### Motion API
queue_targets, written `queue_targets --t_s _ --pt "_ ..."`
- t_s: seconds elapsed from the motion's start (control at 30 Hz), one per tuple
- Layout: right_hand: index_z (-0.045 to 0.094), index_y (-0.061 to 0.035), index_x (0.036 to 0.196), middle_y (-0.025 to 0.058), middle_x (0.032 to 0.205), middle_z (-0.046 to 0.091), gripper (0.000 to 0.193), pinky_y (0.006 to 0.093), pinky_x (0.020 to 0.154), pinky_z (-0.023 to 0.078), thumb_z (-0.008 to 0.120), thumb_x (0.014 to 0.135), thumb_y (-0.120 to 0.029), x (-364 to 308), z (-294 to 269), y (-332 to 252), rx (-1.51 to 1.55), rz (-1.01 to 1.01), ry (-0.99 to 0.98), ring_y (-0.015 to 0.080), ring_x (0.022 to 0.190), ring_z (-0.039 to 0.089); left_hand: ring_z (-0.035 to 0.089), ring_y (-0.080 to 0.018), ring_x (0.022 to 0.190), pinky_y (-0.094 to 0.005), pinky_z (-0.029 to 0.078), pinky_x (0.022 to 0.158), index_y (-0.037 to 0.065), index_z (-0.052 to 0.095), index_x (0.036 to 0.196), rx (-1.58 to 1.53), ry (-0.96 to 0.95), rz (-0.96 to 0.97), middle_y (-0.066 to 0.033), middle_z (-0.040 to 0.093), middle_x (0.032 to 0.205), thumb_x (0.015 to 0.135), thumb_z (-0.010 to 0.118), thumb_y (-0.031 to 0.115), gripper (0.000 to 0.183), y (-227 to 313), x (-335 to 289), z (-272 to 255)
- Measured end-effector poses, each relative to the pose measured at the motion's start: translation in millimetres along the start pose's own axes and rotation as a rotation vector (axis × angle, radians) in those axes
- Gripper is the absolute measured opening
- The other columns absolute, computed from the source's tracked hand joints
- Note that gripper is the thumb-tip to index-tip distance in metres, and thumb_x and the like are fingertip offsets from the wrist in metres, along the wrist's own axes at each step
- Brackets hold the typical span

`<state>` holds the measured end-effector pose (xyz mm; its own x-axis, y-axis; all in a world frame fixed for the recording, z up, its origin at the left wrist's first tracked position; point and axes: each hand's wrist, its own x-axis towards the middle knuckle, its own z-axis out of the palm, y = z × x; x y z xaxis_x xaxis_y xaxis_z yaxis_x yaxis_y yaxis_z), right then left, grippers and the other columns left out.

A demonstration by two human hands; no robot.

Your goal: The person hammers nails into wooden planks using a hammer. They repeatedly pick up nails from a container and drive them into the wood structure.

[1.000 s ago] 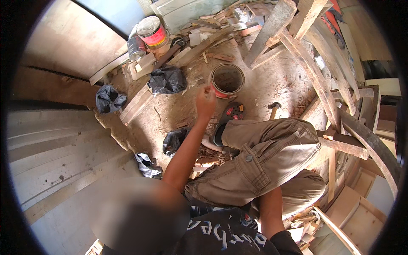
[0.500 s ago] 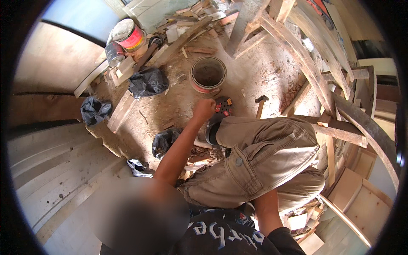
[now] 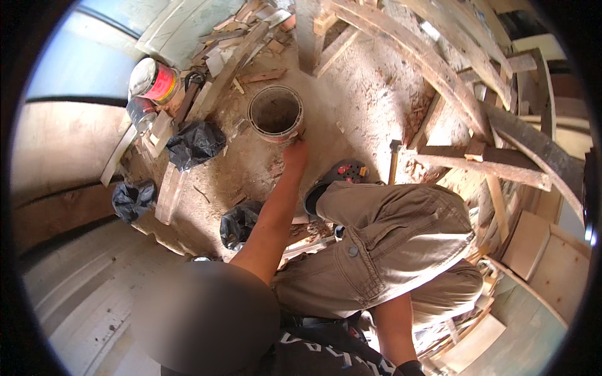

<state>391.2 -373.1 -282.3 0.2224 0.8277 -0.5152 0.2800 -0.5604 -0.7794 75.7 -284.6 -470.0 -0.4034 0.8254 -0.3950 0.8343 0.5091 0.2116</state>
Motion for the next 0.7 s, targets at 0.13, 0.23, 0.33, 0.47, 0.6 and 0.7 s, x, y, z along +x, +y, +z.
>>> queue_targets --t_s 0.13,0.23,0.33,0.47,0.6,0.7 --pt "0.06 0.0022 0.089 0.01 0.074 0.061 0.056 0.0342 0.06 0.046 0.05 0.095 -0.053 -2.4 4.0 0.6 0.001 0.018 -0.011 0.0198 0.064 0.055 0.071 -0.0333 0.081 -0.0459 0.057 0.066 0.004 0.067 0.096 0.097 0.193 0.053 -0.0163 0.071 0.089 0.089 0.051 0.014 0.02 -23.0 3.0 12.3" --pt "0.06 0.0027 0.089 0.0103 0.074 0.061 0.056 0.0345 0.06 0.046 0.051 0.095 -0.052 -9.6 4.6 -13.9 0.022 0.025 0.034 0.02 0.065 0.055 0.07 -0.0318 0.078 -0.0454 0.056 0.065 0.005 0.067 0.093 0.135 0.226 0.188 -0.015 0.07 0.086 0.086 0.054 0.014 0.017 -17.3 11.7 9.9" --pt "0.06 0.0032 0.089 0.0106 0.074 0.061 0.056 0.0347 0.061 0.046 0.052 0.095 -0.052 -5.3 -9.8 2.2 0.034 0.031 0.092 0.0202 0.066 0.055 0.07 -0.0311 0.079 -0.0432 0.056 0.066 0.006 0.067 0.094 0.097 0.212 0.227 -0.0144 0.07 0.087 0.083 0.056 0.013 0.016 5.2 16.1 12.3" --pt "0.06 0.0038 0.089 0.0109 0.075 0.061 0.056 0.0351 0.062 0.046 0.053 0.095 -0.051 1.4 14.1 -2.3 0.014 0.002 -0.038 0.0204 0.066 0.055 0.07 -0.0301 0.086 -0.0436 0.058 0.066 0.007 0.061 0.108 0.152 0.137 0.127 -0.0163 0.069 0.099 0.088 0.052 0.011 0.023 -44.5 7.3 9.5" --pt "0.06 0.0045 0.089 0.0113 0.075 0.061 0.055 0.0355 0.063 0.047 0.054 0.095 -0.05 -2.8 11.0 -1.6 0.021 -0.03 -0.006 0.0207 0.067 0.055 0.069 -0.0346 0.087 -0.0455 0.057 0.069 0.005 0.059 0.109 -0.032 0.213 0.425 -0.0179 0.067 0.102 0.088 0.05 0.012 0.023 -15.9 6.9 8.1" --pt "0.06 0.005 0.089 0.0116 0.075 0.061 0.055 0.0357 0.064 0.047 0.055 0.095 -0.05 -6.7 -38.5 9.8 0.048 -0.009 0.22 0.0209 0.068 0.055 0.066 -0.0383 0.091 -0.0473 0.055 0.073 0.002 0.054 0.107 -0.209 0.046 0.752 -0.0187 0.064 0.102 0.089 0.05 0.013 0.022 100.2 -8.4 -17.4"
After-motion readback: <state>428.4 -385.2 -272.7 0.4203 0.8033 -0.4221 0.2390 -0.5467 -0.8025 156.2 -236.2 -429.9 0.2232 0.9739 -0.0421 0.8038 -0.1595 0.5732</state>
